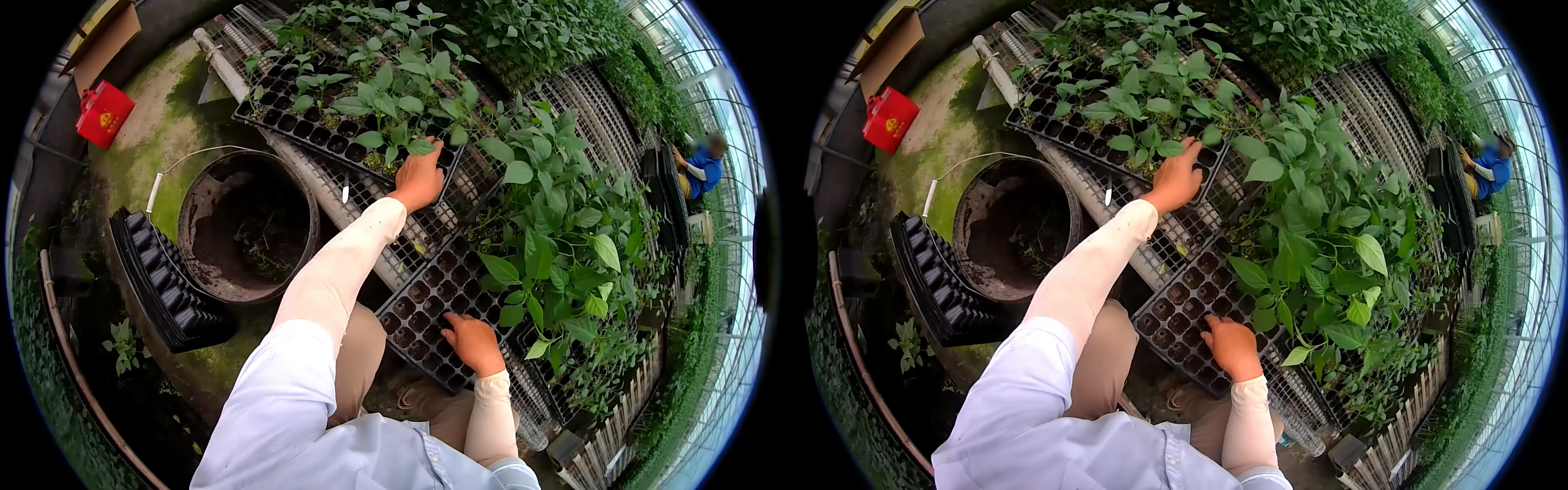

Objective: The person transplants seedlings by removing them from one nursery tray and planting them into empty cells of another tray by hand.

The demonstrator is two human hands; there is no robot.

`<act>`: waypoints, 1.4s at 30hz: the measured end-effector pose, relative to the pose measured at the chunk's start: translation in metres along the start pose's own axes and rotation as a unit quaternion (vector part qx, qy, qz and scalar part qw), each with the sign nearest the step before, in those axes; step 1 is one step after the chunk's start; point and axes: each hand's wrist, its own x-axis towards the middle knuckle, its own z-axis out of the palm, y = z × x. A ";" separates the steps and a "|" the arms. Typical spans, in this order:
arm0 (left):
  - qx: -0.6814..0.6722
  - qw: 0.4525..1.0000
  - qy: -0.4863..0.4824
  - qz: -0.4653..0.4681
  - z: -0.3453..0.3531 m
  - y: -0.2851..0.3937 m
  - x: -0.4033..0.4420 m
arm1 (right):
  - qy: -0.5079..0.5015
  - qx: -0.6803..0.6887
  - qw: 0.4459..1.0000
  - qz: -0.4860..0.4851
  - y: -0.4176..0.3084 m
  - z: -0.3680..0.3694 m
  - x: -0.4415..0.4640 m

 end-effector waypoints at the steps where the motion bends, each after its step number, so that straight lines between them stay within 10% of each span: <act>1: 0.008 1.000 0.008 0.019 -0.001 0.002 -0.001 | -0.001 0.002 1.000 0.002 0.000 0.000 0.001; 4: 0.076 0.985 0.123 0.098 0.015 -0.002 0.002 | -0.017 -0.004 1.000 0.017 -0.003 -0.004 0.004; 11: 0.105 0.966 0.003 0.235 0.058 0.034 0.036 | 0.000 0.012 1.000 0.012 0.000 -0.003 0.011; 13: 0.033 0.998 -0.060 0.003 0.074 0.035 0.060 | -0.010 0.013 1.000 0.022 -0.003 -0.008 0.013; 18: 0.125 0.988 -0.023 0.092 0.081 0.010 0.090 | -0.017 0.009 1.000 0.012 -0.002 -0.010 0.015; 26: 0.003 0.996 -0.085 -0.022 0.072 0.006 0.084 | -0.019 0.016 0.999 0.027 -0.003 -0.010 0.011; 30: -0.054 0.998 -0.039 0.007 0.083 -0.008 0.083 | -0.021 0.033 0.999 0.033 0.000 -0.007 0.007; 33: 0.009 0.963 0.146 0.226 0.087 -0.007 0.083 | -0.015 0.032 0.999 0.027 0.002 -0.006 0.005; 42: -0.051 0.950 0.008 0.307 0.035 0.046 0.057 | -0.032 0.014 0.999 0.032 0.009 -0.009 -0.004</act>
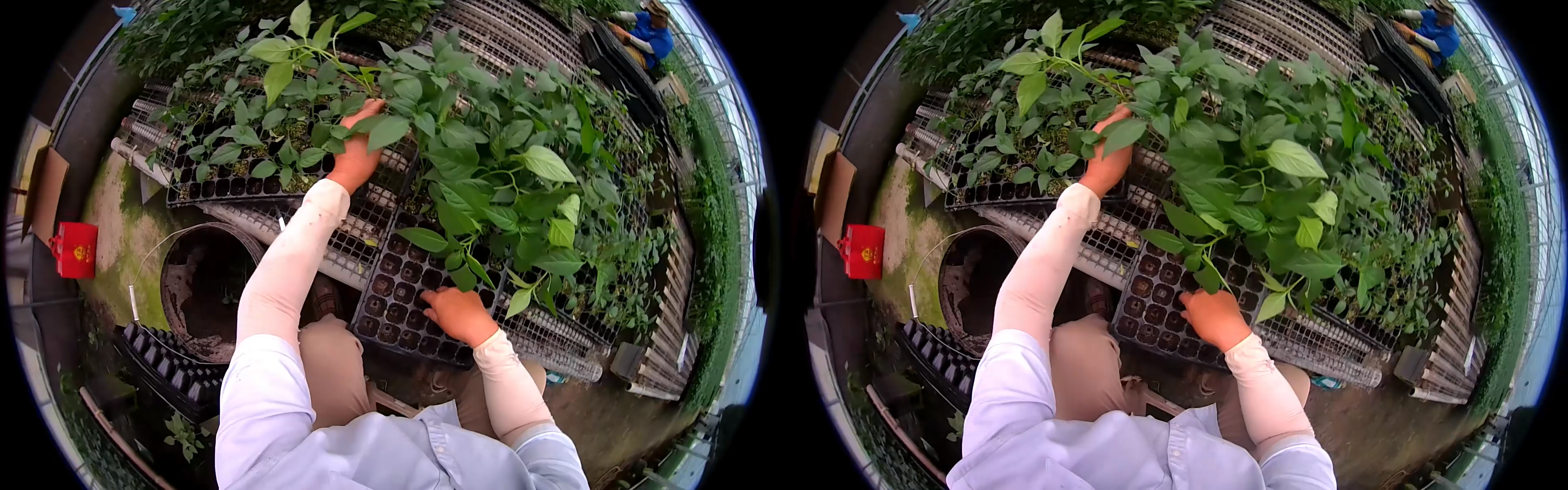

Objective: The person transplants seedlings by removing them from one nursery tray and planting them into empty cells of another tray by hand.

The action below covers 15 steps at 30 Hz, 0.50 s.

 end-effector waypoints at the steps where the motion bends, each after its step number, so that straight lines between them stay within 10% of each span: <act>1: 0.012 0.997 0.060 0.048 0.001 0.002 -0.013 | -0.003 -0.006 1.000 0.008 0.000 0.001 -0.002; 2: -0.006 0.985 -0.049 -0.164 -0.025 0.059 -0.015 | 0.068 0.022 0.997 -0.019 0.004 0.007 -0.006; 15: -0.098 0.926 -0.332 -0.152 -0.051 0.207 -0.159 | 0.026 0.071 0.996 0.050 0.047 -0.006 -0.064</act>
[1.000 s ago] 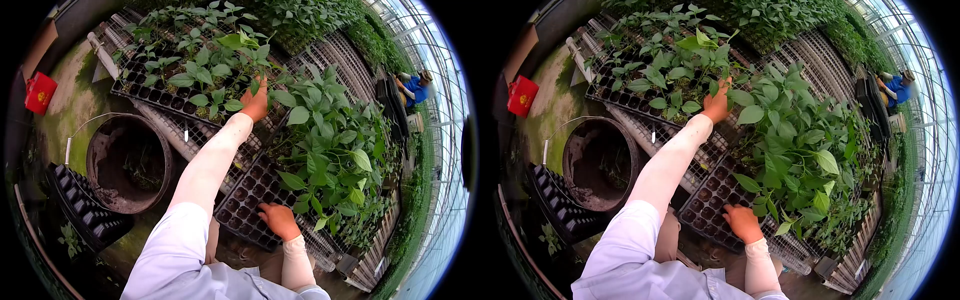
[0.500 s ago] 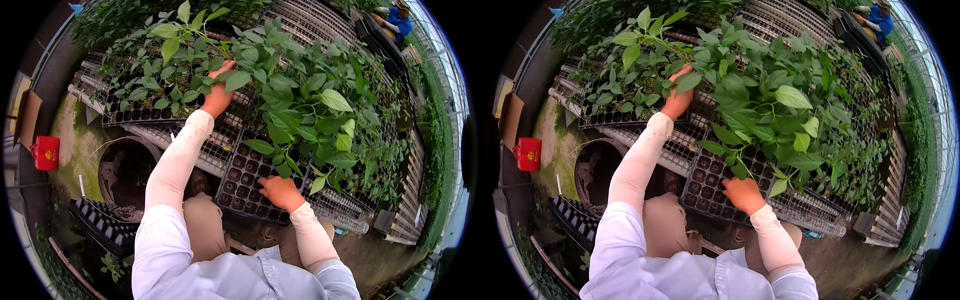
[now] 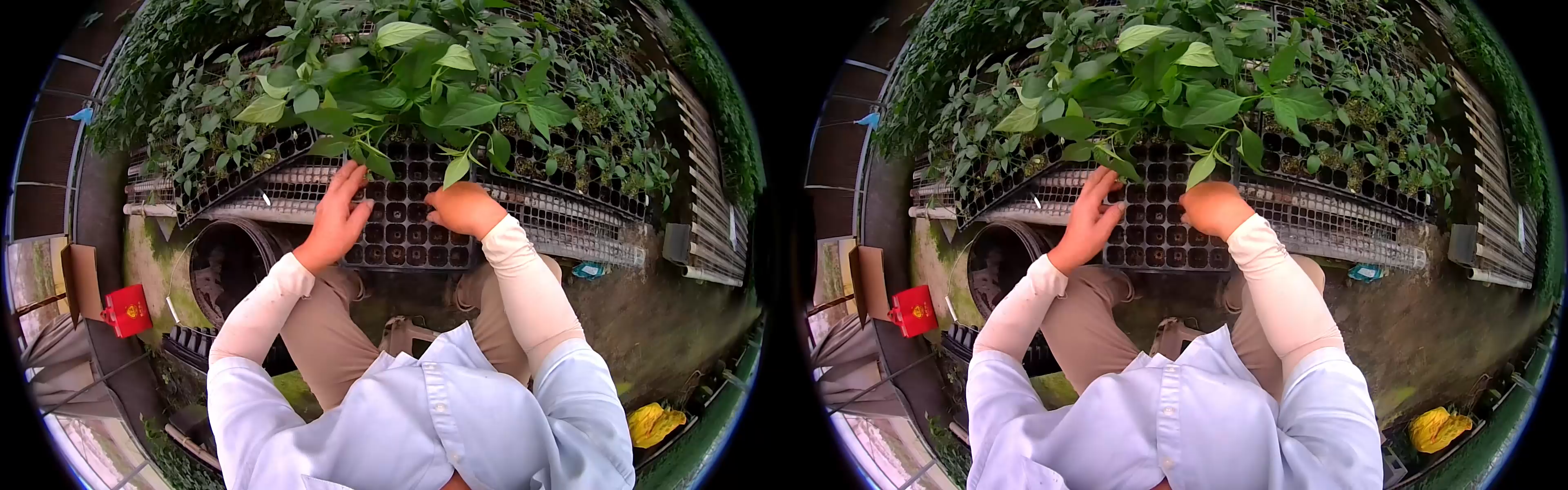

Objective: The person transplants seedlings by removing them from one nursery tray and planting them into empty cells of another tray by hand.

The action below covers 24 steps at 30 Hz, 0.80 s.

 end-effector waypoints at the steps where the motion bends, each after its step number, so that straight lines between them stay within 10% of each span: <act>1: 0.005 1.000 -0.010 0.014 0.013 0.009 -0.005 | -0.009 -0.004 1.000 0.014 0.005 -0.002 -0.003; 19: 0.114 0.993 0.003 0.028 0.131 -0.015 0.091 | 0.110 0.028 0.990 0.089 0.060 -0.004 -0.012; 24: 0.096 0.978 -0.016 0.183 0.128 -0.025 0.104 | 0.218 0.025 0.975 0.041 0.070 0.016 0.006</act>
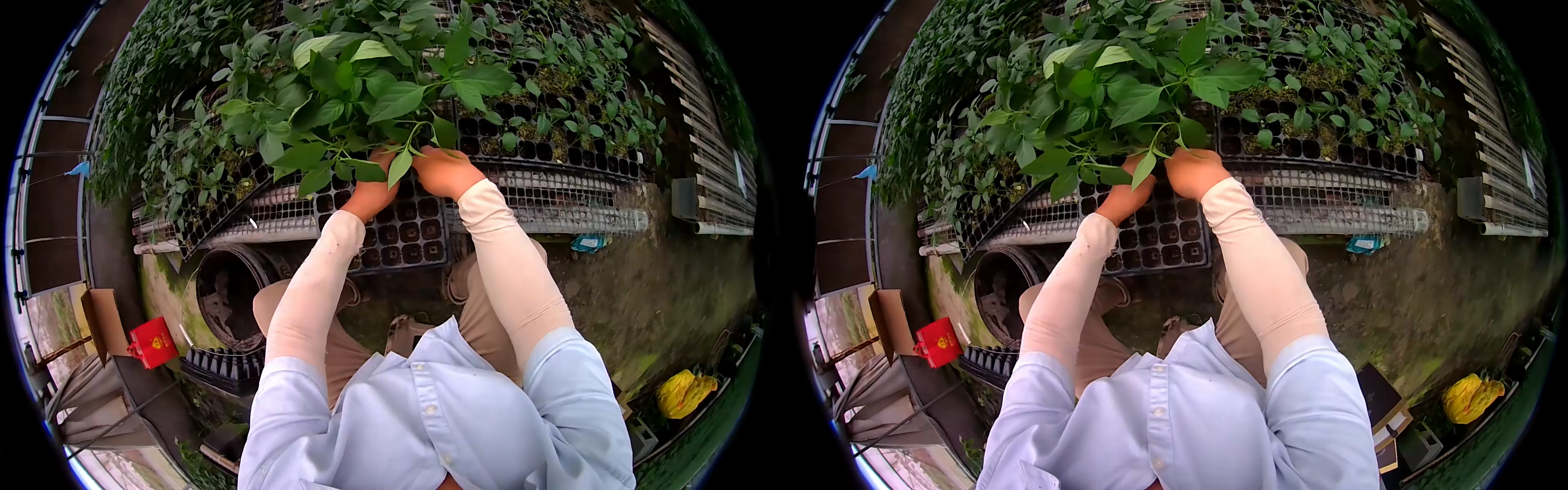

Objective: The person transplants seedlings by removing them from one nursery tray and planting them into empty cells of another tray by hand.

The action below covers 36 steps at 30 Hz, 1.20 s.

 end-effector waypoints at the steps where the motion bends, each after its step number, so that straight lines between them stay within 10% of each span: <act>1: -0.012 0.999 -0.037 -0.023 -0.004 -0.002 -0.002 | -0.001 -0.001 1.000 0.004 -0.001 0.002 0.000; 16: 0.055 0.976 -0.105 -0.184 -0.101 0.026 -0.062 | 0.061 -0.023 0.998 -0.007 -0.004 0.075 0.037; 19: 0.030 0.993 -0.030 -0.111 -0.125 0.010 -0.077 | 0.113 0.024 0.992 -0.048 0.009 0.101 0.036; 27: 0.100 0.855 0.191 -0.473 -0.229 -0.082 -0.144 | 0.019 -0.044 0.999 -0.017 0.008 0.106 0.042; 31: 0.116 0.812 0.297 -0.490 -0.243 -0.154 -0.179 | 0.088 -0.116 0.988 0.042 -0.055 0.062 0.016; 34: 0.132 0.801 0.336 -0.477 -0.240 -0.181 -0.169 | -0.152 -0.221 0.962 0.061 -0.094 0.025 0.011; 36: 0.149 0.808 0.333 -0.463 -0.234 -0.195 -0.158 | -0.101 -0.163 0.981 0.019 -0.104 0.020 0.008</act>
